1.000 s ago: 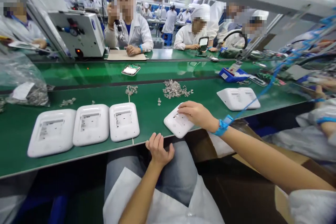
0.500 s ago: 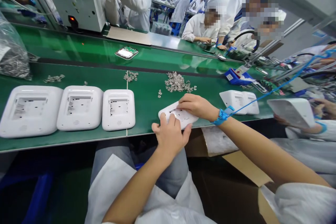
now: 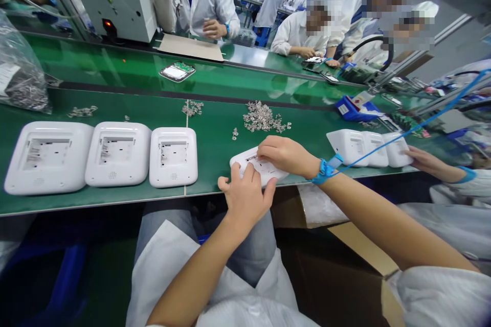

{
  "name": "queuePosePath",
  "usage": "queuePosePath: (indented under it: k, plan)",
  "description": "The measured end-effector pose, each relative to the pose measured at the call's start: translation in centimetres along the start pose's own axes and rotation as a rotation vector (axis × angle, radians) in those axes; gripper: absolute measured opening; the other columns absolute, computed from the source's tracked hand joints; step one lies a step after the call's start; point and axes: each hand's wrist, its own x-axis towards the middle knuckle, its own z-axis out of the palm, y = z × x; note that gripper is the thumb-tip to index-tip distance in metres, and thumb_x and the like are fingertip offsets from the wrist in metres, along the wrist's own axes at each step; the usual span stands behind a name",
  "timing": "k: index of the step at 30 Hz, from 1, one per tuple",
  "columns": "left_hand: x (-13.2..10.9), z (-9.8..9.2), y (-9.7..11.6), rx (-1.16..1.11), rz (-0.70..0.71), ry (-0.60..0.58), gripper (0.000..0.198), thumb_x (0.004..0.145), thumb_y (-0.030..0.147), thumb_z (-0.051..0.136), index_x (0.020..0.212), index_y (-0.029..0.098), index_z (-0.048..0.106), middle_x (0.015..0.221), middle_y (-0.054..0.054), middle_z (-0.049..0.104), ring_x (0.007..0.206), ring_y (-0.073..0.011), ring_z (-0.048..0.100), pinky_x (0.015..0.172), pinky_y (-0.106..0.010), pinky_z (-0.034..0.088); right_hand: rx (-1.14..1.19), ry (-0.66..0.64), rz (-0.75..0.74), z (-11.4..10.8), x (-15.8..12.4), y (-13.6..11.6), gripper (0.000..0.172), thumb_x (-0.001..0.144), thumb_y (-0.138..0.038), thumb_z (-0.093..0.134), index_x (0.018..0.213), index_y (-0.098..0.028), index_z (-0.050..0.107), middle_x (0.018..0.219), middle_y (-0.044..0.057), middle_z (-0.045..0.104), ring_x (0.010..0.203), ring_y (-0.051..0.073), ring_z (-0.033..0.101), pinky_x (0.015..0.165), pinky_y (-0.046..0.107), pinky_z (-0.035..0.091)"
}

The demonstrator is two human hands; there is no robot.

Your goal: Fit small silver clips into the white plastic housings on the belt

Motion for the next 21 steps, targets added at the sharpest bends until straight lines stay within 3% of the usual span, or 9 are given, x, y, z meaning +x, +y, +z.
queuePosePath:
  k: [11,17,21]
  plan:
    - [0.0,-0.5,0.6,0.023,-0.032,-0.022,0.046,0.102,0.051,0.041,0.102,0.019,0.074,0.133,-0.009,0.069,0.129,-0.0354,0.046,0.083,-0.052,0.033,0.051,0.031,0.016,0.8,0.3,0.6,0.023,0.102,-0.016,0.05,0.086,-0.016,0.067,0.091,0.009,0.067,0.083,0.02,0.058,0.07,0.031,0.048]
    - [0.0,-0.4,0.7,0.028,-0.015,-0.016,0.048,0.102,0.052,0.04,0.103,0.018,0.074,0.133,-0.013,0.068,0.129,-0.0373,0.047,0.082,-0.053,0.033,0.046,-0.01,0.088,1.0,0.4,0.4,0.022,0.1,-0.014,0.051,0.084,-0.017,0.066,0.089,0.008,0.065,0.084,0.02,0.057,0.072,0.03,0.045]
    - [0.1,-0.3,0.9,0.021,-0.013,-0.025,0.049,0.101,0.052,0.042,0.109,0.016,0.075,0.131,-0.016,0.068,0.128,-0.039,0.047,0.083,-0.054,0.033,-0.018,-0.108,0.166,1.1,1.2,0.0,0.014,0.094,-0.013,0.061,0.081,-0.016,0.063,0.083,0.007,0.061,0.078,0.02,0.054,0.067,0.03,0.04]
